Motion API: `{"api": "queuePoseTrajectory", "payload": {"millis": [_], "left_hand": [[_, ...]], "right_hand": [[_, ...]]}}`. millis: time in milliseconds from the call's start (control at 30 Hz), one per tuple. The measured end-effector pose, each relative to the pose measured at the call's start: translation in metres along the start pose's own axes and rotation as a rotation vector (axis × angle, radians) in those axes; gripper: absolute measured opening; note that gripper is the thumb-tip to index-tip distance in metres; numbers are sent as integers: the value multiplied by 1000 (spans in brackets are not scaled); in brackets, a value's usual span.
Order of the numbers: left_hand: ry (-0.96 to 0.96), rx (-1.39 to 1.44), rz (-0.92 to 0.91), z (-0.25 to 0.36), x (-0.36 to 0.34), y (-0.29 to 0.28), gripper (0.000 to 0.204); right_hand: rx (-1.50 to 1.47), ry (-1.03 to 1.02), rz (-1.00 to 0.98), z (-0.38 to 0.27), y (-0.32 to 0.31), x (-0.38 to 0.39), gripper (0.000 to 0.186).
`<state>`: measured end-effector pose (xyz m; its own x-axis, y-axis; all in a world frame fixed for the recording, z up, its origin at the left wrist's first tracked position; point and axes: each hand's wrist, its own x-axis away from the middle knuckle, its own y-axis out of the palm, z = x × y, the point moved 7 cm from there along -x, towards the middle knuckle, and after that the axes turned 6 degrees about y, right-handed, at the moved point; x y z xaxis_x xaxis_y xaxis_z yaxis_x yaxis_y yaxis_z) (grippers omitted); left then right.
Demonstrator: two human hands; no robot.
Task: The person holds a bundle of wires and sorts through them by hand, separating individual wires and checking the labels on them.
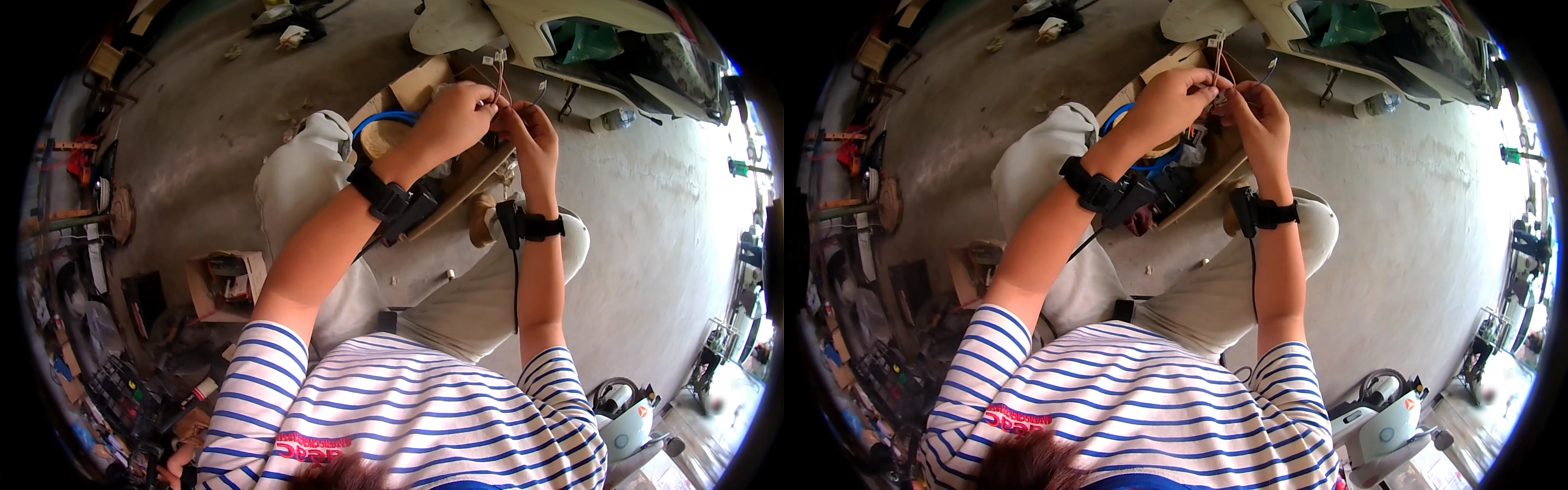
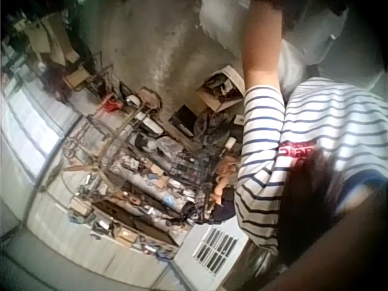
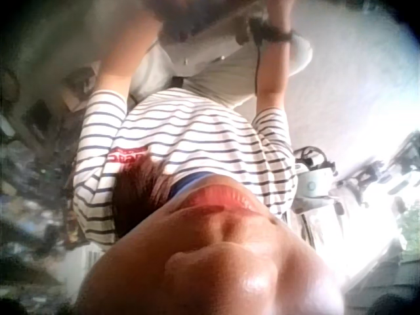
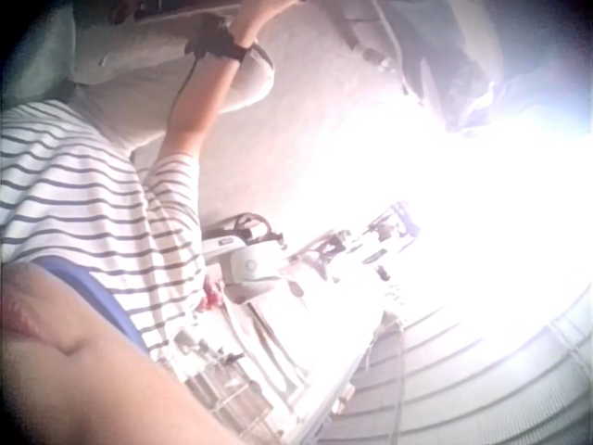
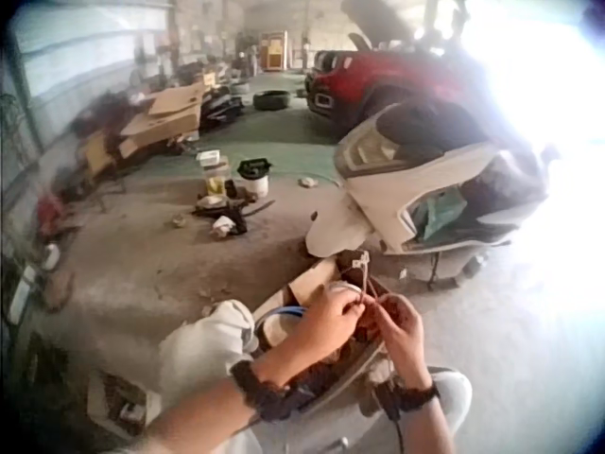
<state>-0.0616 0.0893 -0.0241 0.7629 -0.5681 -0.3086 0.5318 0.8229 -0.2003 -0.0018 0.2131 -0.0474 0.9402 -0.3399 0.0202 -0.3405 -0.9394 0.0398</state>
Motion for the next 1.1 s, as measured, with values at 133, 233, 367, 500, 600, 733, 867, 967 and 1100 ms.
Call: {"api": "queuePoseTrajectory", "payload": {"millis": [133, 233, 367, 500, 600, 733, 867, 967, 1100], "left_hand": [[30, 2, 59, 4, -7, -5, 17], [-13, 142, -1, 2, -9, 1, 19], [-96, 126, 21, 0, -8, 4, 23], [-28, 175, 84, -2, -11, 9, 26], [60, 222, 117, 2, -13, 9, 35], [14, 206, 142, 2, -13, 10, 29], [-80, 155, 53, 8, -10, 14, 15], [132, -46, 69, 22, -10, 16, 11], [250, -117, 49, 25, -9, 11, 15]], "right_hand": [[-129, 13, -79, -2, -3, -5, 18], [-113, -27, -100, -6, -1, -6, 21], [-11, 4, -148, -4, 0, -8, 22], [-29, 20, -138, -8, -1, -6, 19], [-74, -26, -111, -12, -3, -5, 17], [-174, -6, 5, -13, -16, -3, 13], [-353, 36, 94, -12, -23, -3, 8], [-392, 57, 78, -5, -28, -6, 9], [-456, 63, -30, -8, -14, -6, 14]]}}
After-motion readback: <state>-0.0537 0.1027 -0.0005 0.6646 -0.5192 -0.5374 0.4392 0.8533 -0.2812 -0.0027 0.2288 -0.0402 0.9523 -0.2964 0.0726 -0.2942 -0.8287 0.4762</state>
